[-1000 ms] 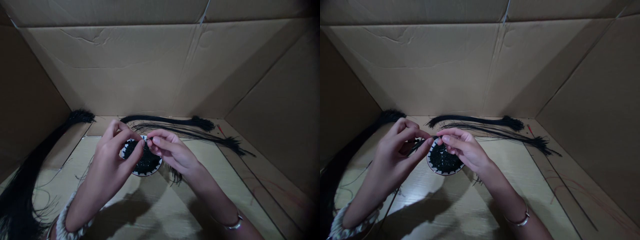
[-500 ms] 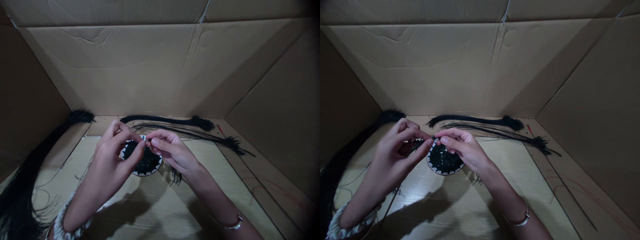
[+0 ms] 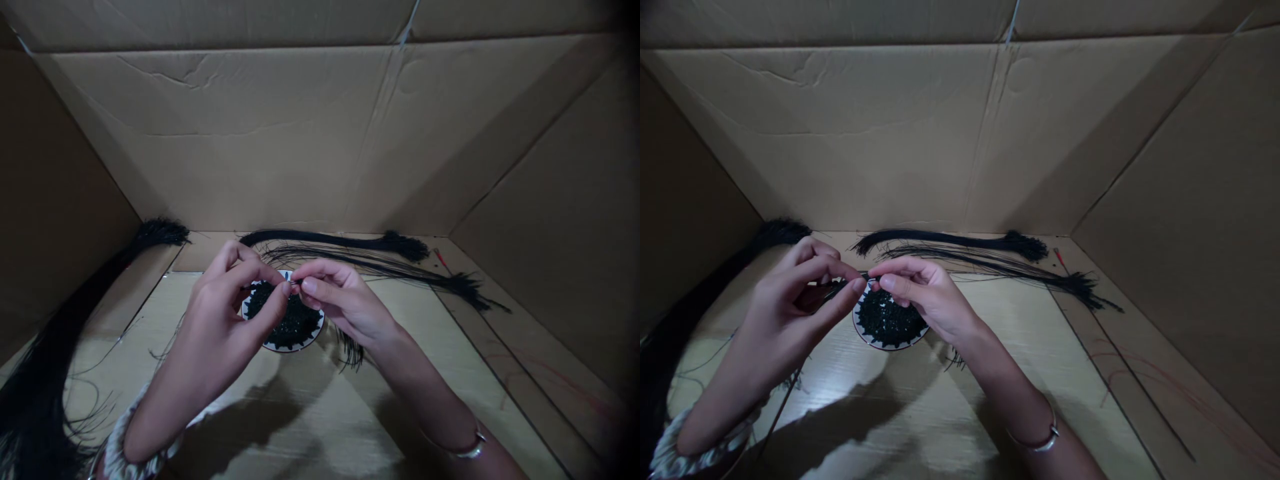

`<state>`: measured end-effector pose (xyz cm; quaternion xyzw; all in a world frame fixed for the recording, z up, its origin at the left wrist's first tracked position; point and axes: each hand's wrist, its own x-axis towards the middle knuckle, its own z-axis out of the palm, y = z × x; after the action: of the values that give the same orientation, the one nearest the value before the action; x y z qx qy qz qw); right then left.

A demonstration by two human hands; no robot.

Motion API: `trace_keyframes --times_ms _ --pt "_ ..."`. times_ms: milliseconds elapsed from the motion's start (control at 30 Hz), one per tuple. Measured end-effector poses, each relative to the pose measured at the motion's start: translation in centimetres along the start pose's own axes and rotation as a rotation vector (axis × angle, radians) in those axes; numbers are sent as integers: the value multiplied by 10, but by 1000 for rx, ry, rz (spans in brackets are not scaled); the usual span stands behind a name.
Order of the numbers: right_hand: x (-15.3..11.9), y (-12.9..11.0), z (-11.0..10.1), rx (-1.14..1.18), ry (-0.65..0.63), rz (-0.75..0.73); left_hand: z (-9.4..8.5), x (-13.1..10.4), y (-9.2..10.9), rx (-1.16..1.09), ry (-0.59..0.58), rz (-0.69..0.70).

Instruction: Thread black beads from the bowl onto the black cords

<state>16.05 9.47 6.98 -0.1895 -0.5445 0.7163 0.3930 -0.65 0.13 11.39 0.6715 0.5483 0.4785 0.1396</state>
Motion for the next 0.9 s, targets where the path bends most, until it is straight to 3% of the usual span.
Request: trace_keyframes --times_ms 900 --pt "-2 0 0 14 -26 5 0 -1 1 4 7 0"
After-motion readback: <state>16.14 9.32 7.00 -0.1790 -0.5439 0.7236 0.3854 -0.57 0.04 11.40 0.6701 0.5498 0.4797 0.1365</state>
